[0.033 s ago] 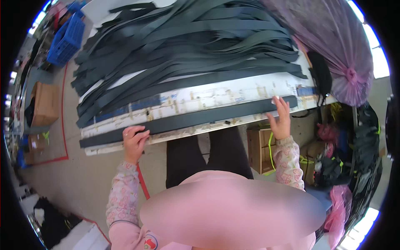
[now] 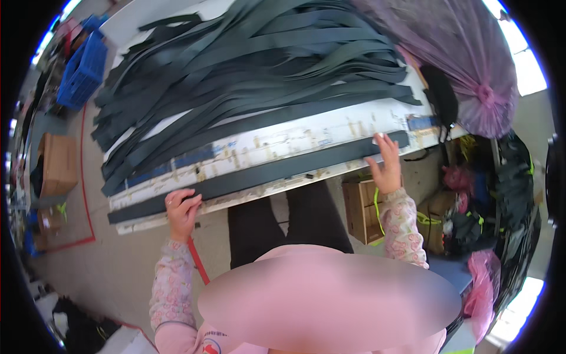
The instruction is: Organize, count, and bundle dark grey synthetic straps on a factory workbench.
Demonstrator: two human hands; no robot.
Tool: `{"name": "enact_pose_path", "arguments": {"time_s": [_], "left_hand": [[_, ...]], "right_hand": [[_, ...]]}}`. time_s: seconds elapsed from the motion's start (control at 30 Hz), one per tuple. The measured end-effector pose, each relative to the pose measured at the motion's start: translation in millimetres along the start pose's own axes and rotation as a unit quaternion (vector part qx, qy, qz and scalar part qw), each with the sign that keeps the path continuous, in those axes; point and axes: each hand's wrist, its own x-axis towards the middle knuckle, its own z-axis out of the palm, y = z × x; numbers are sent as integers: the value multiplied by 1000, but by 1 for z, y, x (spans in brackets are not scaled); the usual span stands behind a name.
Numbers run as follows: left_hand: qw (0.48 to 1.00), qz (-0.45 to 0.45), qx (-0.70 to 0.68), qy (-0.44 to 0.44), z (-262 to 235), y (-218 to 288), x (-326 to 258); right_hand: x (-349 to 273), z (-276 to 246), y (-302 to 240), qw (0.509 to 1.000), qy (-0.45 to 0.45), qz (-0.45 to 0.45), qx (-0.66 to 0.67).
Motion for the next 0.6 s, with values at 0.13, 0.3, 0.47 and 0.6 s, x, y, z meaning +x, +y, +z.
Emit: {"name": "enact_pose_path", "arguments": {"time_s": [0.13,0.3,0.47,0.6], "left_hand": [[1000,24,8,0,5,-4,-5],[998,31,21,-51,0,-2,1],[993,34,25,-110,-7,3,6],[987,21,46,-153,-17,6,11]], "right_hand": [[-5,7,14,995,55,73,26],[-10,13,28,982,120,146,9],[-13,26,36,974,152,163,37],[-7,29,32,971,172,160,48]]}}
